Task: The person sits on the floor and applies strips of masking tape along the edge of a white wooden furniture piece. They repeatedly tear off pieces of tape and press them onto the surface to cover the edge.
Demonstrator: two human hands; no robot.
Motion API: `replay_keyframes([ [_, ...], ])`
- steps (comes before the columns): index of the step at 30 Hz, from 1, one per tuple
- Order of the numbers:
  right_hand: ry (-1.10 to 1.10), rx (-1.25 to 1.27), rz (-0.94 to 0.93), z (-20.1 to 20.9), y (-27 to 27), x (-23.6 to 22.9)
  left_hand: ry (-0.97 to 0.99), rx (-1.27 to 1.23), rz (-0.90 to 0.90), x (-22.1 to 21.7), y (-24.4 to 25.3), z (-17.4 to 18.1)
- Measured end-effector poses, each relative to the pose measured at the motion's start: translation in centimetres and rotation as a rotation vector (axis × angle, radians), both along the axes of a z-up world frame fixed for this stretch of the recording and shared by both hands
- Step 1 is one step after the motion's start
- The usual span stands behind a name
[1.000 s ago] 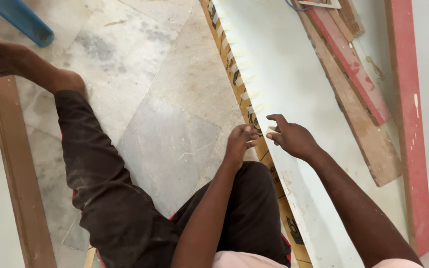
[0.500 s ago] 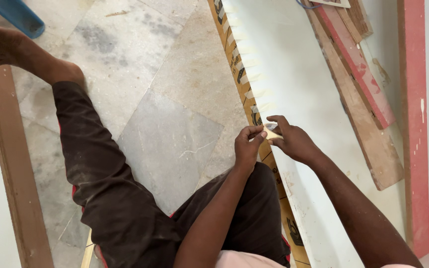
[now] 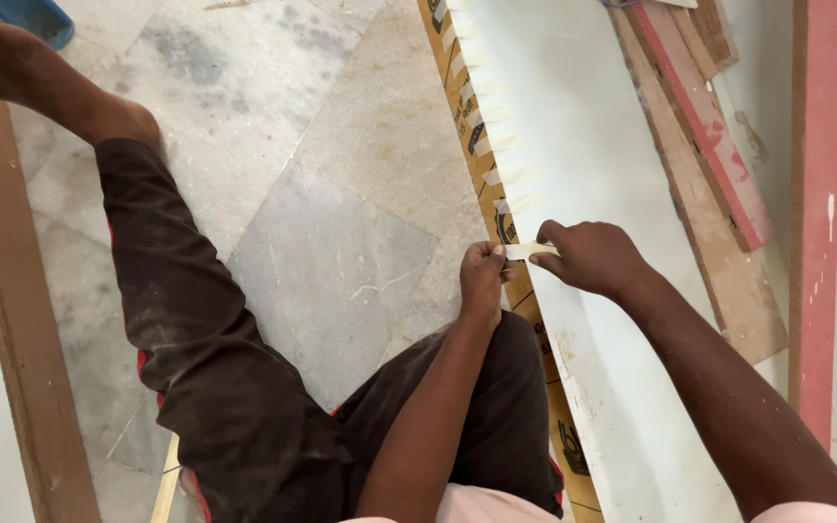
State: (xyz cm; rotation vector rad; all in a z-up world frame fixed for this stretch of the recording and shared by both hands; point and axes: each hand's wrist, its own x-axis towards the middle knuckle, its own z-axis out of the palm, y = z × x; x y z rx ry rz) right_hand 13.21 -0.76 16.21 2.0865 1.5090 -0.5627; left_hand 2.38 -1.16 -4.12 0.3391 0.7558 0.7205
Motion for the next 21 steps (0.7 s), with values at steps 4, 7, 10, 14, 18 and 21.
replay_keyframes([
  [4, -0.006, -0.006, 0.029, -0.2, 0.8, -0.4, -0.063, -0.007, 0.060, 0.2, 0.3, -1.5],
  [7, -0.030, -0.037, 0.014, -0.4, 1.4, -0.3, -0.123, -0.024, 0.021, -0.2, 0.8, -1.4],
  [10, -0.010, -0.032, 0.046, -0.4, 1.8, 0.0, -0.042, -0.004, 0.025, -0.3, 1.1, -1.4],
  [14, -0.005, -0.065, 0.044, 0.0, 2.9, -0.2, 0.148, -0.030, 0.026, 0.4, 1.6, -2.3],
  [18, -0.052, -0.150, 0.081, -0.6, 4.3, -1.0, 0.242, -0.116, -0.002, 2.0, 1.8, -3.0],
  [21, -0.050, -0.146, 0.107, -1.2, 4.8, -1.4, 0.367, -0.183, -0.042, 2.9, 2.0, -3.2],
])
